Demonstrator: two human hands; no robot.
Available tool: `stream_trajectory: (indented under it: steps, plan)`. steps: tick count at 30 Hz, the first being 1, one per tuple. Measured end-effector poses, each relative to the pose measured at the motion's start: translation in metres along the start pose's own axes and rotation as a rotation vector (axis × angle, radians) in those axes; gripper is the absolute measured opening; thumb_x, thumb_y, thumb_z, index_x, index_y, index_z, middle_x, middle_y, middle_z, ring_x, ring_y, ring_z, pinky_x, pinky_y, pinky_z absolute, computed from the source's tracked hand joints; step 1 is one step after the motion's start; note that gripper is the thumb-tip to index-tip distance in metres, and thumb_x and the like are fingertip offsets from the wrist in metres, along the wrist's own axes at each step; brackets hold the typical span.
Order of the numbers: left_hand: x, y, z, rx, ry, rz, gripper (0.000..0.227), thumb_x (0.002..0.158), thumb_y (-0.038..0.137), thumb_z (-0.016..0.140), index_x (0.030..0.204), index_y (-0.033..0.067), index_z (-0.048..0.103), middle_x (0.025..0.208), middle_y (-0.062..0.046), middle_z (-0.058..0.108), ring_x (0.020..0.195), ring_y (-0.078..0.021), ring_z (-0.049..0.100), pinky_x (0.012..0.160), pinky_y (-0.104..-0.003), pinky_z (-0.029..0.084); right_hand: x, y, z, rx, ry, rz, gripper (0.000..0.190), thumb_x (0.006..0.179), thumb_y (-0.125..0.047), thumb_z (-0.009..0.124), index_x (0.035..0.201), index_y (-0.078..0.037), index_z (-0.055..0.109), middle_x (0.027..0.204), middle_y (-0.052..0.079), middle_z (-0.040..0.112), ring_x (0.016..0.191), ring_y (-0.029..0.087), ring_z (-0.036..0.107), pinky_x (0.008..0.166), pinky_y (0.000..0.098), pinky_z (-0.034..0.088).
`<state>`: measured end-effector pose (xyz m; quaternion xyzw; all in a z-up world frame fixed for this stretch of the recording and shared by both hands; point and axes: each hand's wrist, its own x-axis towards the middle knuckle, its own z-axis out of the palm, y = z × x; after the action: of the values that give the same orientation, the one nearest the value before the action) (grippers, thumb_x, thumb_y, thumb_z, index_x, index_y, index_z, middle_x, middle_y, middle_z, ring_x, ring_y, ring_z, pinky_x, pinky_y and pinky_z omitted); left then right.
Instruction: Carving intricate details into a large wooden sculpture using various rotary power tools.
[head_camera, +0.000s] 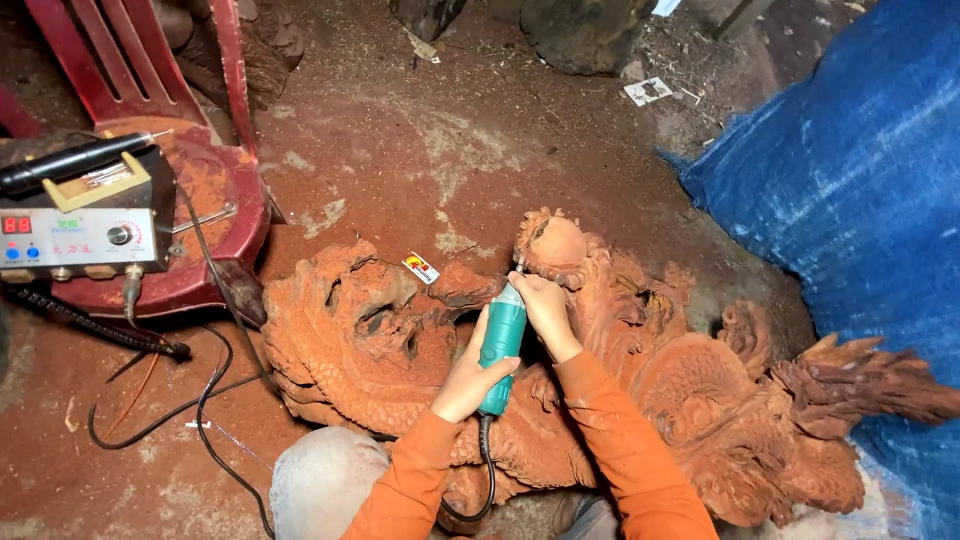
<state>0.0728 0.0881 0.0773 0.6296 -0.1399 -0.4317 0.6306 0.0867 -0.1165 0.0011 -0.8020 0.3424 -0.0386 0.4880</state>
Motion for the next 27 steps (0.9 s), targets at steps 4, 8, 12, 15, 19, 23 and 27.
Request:
stream_trajectory:
  steps: [4, 8, 12, 15, 19, 23, 27]
  plan:
    - [-0.010, 0.004, 0.011, 0.094, 0.004, 0.016, 0.098, 0.092, 0.036, 0.067, 0.166, 0.0298, 0.004, 0.157, -0.031, 0.036, 0.138, -0.0493, 0.047, 0.103, -0.061, 0.047, -0.022, -0.002, -0.011, 0.081, -0.008, -0.068, 0.058, 0.095, -0.055, 0.063, 0.111, -0.001, 0.077, 0.119, 0.021, 0.073, 0.118, 0.038, 0.064, 0.104, 0.0479, 0.047]
    - [-0.006, -0.054, 0.037, 0.074, 0.021, 0.285, 0.101, 0.085, 0.030, 0.066, 0.162, 0.0123, 0.003, 0.163, -0.021, 0.028, 0.138, -0.0356, 0.048, 0.104, -0.046, 0.046, -0.037, 0.015, -0.027, 0.225, -0.051, -0.207, 0.037, 0.097, -0.030, 0.056, 0.096, 0.000, 0.077, 0.088, 0.008, 0.073, 0.075, 0.016, 0.063, 0.071, 0.0260, 0.051]
    - [-0.002, -0.067, 0.060, 0.173, -0.010, 0.245, 0.100, 0.087, 0.024, 0.064, 0.162, 0.0130, -0.001, 0.158, -0.022, 0.036, 0.130, -0.0331, 0.057, 0.100, -0.042, 0.051, -0.044, 0.038, -0.047, 0.124, -0.063, -0.259, 0.043, 0.099, -0.040, 0.051, 0.096, -0.005, 0.076, 0.092, 0.004, 0.068, 0.080, 0.015, 0.061, 0.076, 0.0261, 0.048]
    - [0.008, -0.070, 0.064, 0.226, -0.022, 0.263, 0.100, 0.086, 0.024, 0.065, 0.162, 0.0119, 0.002, 0.161, -0.022, 0.031, 0.137, -0.0347, 0.049, 0.105, -0.043, 0.047, -0.039, 0.048, -0.052, 0.132, -0.023, -0.246, 0.045, 0.100, -0.040, 0.050, 0.097, -0.004, 0.077, 0.092, 0.004, 0.068, 0.079, 0.014, 0.060, 0.075, 0.0252, 0.047]
    - [0.014, -0.060, 0.071, 0.250, -0.001, 0.256, 0.100, 0.086, 0.026, 0.063, 0.162, 0.0136, 0.000, 0.160, -0.024, 0.033, 0.133, -0.0368, 0.054, 0.101, -0.045, 0.051, -0.040, 0.036, -0.056, 0.074, 0.035, -0.132, 0.047, 0.098, -0.045, 0.054, 0.096, -0.006, 0.080, 0.082, 0.004, 0.072, 0.072, 0.014, 0.064, 0.070, 0.0248, 0.050]
    - [0.016, -0.066, 0.082, 0.248, 0.021, 0.229, 0.102, 0.085, 0.032, 0.063, 0.162, 0.0174, -0.002, 0.155, -0.025, 0.040, 0.124, -0.0372, 0.061, 0.095, -0.045, 0.054, -0.039, 0.035, -0.061, 0.073, 0.018, -0.075, 0.049, 0.097, -0.047, 0.054, 0.095, -0.005, 0.080, 0.080, 0.004, 0.073, 0.070, 0.015, 0.065, 0.069, 0.0247, 0.049]
    - [0.020, -0.075, 0.099, 0.141, 0.061, 0.279, 0.100, 0.089, 0.027, 0.061, 0.162, 0.0138, -0.004, 0.155, -0.025, 0.038, 0.128, -0.0348, 0.056, 0.101, -0.043, 0.049, -0.038, 0.033, -0.066, 0.159, -0.030, -0.047, 0.046, 0.095, -0.045, 0.058, 0.093, -0.003, 0.079, 0.079, 0.007, 0.074, 0.068, 0.015, 0.066, 0.067, 0.0241, 0.051]
